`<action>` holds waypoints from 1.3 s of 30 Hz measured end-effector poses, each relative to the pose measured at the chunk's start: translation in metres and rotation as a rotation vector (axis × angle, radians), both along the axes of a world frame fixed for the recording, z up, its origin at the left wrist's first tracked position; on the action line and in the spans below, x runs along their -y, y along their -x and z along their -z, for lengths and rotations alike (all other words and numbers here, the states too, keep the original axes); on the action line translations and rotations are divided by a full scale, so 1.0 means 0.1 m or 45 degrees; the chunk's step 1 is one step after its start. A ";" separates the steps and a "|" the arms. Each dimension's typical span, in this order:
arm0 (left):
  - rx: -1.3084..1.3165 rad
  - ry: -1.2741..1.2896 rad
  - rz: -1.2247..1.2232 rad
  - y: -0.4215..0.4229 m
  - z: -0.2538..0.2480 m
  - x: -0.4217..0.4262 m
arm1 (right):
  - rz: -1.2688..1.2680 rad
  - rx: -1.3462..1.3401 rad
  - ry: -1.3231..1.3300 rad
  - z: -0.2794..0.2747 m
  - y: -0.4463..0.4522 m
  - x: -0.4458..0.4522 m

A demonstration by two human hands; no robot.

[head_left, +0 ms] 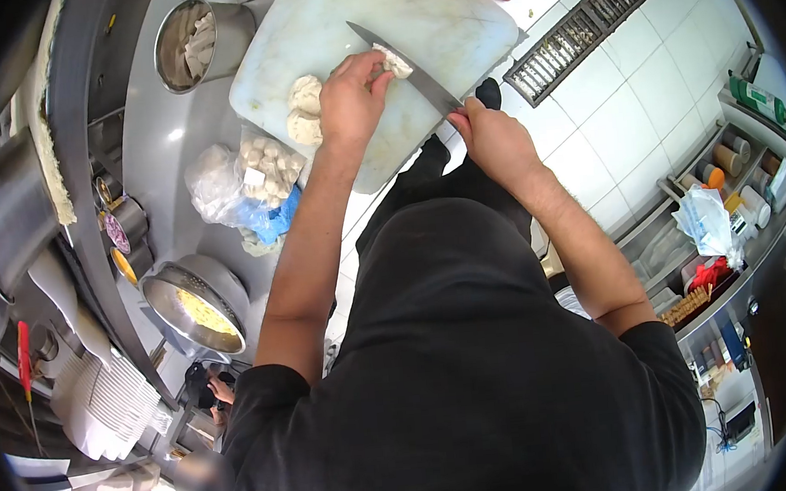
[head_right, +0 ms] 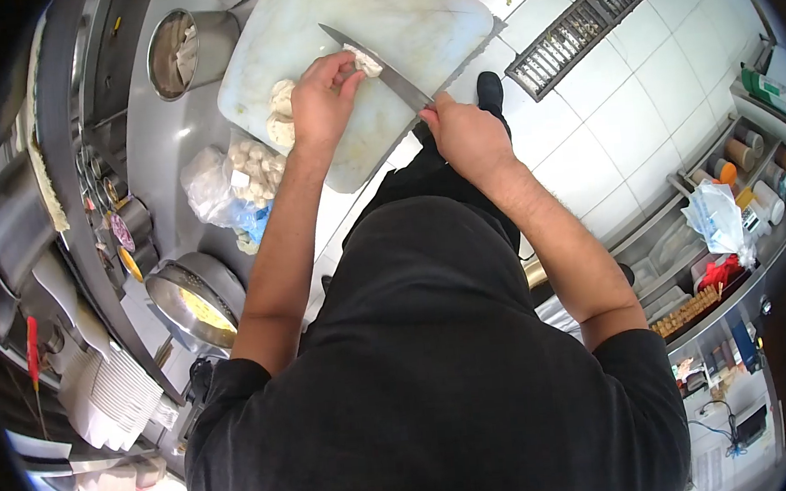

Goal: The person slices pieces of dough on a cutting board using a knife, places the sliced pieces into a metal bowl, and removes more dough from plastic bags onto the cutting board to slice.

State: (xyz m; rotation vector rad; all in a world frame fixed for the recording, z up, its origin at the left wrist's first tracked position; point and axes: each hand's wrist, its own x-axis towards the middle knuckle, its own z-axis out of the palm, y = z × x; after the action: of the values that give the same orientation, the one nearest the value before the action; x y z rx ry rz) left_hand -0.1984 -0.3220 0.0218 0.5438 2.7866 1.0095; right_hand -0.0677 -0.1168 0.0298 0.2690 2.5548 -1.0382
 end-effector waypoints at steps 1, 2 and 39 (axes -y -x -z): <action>0.002 -0.037 -0.018 -0.02 0.01 0.01 | -0.004 0.012 -0.020 0.02 -0.01 0.03; 0.050 -0.040 -0.048 -0.04 0.02 0.02 | -0.010 0.022 -0.042 0.03 -0.01 0.06; -0.047 -0.171 -0.103 -0.20 0.19 -0.07 | -0.116 -0.099 -0.585 -0.38 -0.24 -0.03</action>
State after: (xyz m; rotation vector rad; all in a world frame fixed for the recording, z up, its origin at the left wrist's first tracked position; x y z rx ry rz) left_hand -0.1784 -0.3147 0.0027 0.4736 2.8080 1.2227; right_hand -0.0434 -0.1139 0.0682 0.2304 2.8212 -0.4252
